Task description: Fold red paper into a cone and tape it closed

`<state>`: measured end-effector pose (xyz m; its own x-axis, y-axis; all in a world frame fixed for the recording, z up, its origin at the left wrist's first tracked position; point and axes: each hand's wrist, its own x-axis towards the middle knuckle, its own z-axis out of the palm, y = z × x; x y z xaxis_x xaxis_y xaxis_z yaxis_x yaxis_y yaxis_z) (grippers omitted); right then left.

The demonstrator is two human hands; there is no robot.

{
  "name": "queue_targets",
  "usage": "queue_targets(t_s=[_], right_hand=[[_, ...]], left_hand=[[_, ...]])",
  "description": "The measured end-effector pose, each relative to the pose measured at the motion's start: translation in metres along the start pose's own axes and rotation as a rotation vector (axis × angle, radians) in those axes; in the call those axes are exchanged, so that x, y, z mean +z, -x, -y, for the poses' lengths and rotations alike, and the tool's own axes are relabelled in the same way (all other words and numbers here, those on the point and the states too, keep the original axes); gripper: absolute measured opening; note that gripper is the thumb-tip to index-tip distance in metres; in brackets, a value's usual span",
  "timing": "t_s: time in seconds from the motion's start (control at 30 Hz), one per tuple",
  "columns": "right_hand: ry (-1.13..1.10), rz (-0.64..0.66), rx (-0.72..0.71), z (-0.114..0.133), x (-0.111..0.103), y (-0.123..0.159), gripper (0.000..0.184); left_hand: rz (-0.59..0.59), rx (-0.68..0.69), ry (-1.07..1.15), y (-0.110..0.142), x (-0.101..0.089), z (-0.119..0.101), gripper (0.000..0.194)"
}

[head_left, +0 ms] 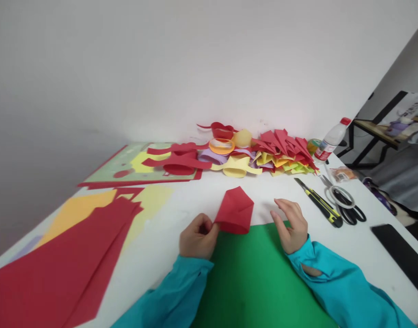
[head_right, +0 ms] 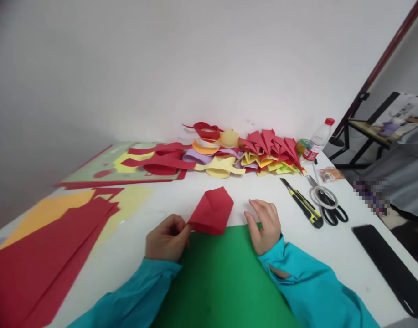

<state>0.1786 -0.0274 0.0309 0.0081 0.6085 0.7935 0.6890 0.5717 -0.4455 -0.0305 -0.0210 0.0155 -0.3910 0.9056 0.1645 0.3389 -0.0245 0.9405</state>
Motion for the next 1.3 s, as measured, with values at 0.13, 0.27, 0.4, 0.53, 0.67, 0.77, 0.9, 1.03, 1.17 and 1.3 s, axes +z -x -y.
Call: queue_targets(t_s=[0.13,0.27,0.4,0.53,0.67,0.77,0.9,1.03,1.17,1.3], right_hand=[[0.100,-0.086,0.081,-0.026,-0.003,-0.009,0.024],[0.167,-0.105,0.098,-0.046,-0.007,-0.012,0.021],[0.223,-0.058,0.041,-0.052,-0.006,-0.010,0.022],[0.222,0.005,-0.011,-0.052,-0.001,-0.005,0.024],[0.146,0.131,-0.084,-0.048,0.001,-0.004,0.030],[0.117,0.286,-0.153,-0.038,-0.002,-0.004,0.036],[0.101,0.423,-0.254,-0.017,0.005,0.001,0.038],[0.236,0.420,-0.254,-0.003,0.022,0.005,0.014],[0.301,0.413,-0.267,-0.002,0.031,0.004,0.013],[0.292,0.428,-0.235,-0.008,0.032,0.004,0.017]], left_hand=[[0.003,0.087,-0.205,-0.003,-0.004,0.000,0.027],[-0.033,0.247,-0.426,-0.006,-0.007,0.003,0.024],[0.001,0.452,-0.566,-0.014,-0.013,0.012,0.025],[0.089,0.552,-0.672,-0.019,-0.014,0.023,0.019],[0.163,0.672,-0.710,-0.015,-0.010,0.026,0.017],[0.203,0.695,-0.699,-0.011,-0.007,0.024,0.016],[0.253,0.625,-0.694,-0.009,-0.005,0.022,0.015],[0.354,0.602,-0.715,-0.010,-0.003,0.021,0.015],[0.460,0.576,-0.758,-0.011,-0.002,0.019,0.017],[0.497,0.458,-0.820,-0.013,-0.002,0.013,0.013]])
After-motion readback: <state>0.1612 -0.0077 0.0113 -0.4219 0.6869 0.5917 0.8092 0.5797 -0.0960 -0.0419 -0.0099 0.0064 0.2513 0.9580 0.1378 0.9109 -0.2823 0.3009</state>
